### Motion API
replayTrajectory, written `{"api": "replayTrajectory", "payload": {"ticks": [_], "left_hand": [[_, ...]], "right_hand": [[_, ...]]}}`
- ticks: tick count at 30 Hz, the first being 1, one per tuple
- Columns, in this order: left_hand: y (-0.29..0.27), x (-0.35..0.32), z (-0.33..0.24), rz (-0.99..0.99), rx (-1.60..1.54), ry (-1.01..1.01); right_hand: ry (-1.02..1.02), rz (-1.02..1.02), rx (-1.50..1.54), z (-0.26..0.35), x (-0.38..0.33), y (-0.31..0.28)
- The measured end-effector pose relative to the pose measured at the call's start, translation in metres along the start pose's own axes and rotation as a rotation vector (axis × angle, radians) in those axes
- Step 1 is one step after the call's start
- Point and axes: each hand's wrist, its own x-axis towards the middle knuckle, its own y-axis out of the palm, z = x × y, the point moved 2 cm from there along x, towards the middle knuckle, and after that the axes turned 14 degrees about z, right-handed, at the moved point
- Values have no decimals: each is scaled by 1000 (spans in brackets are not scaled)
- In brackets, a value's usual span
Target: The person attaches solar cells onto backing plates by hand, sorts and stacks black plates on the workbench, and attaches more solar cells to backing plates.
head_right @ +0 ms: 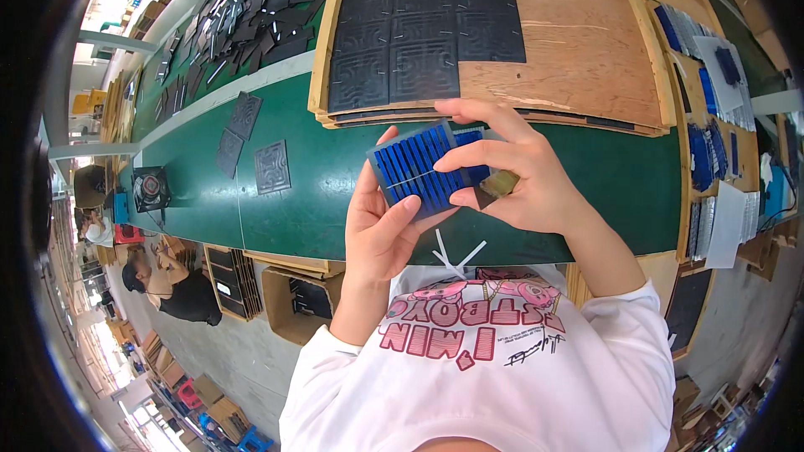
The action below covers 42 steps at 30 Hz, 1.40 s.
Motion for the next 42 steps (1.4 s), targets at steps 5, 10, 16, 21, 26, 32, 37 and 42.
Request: {"api": "replayTrajectory", "payload": {"ticks": [5, 10, 16, 21, 26, 32, 37, 42], "left_hand": [[-3, -1, 1, 31, -16, 3], [-4, 0, 1, 13, 7, 0], [-3, 0, 0, -16, 17, -3], [-3, 1, 2, -32, 17, 13], [0, 4, 5, -42, 5, 58], [4, 7, 9, -102, 169, 120], [5, 9, 10, -131, 239, 130], [5, 10, 11, -141, 253, 129]], "right_hand": [[13, 19, 6, -2, 1, 2], [35, 16, 12, -5, 0, 3], [61, 14, -2, -4, 1, 3], [76, 17, -4, -4, 0, 4], [168, 2, 20, 5, 0, 8], [195, -61, 204, -1, -1, 21], [254, -69, 291, -3, 0, 24], [265, -78, 277, -3, 0, 25]]}}
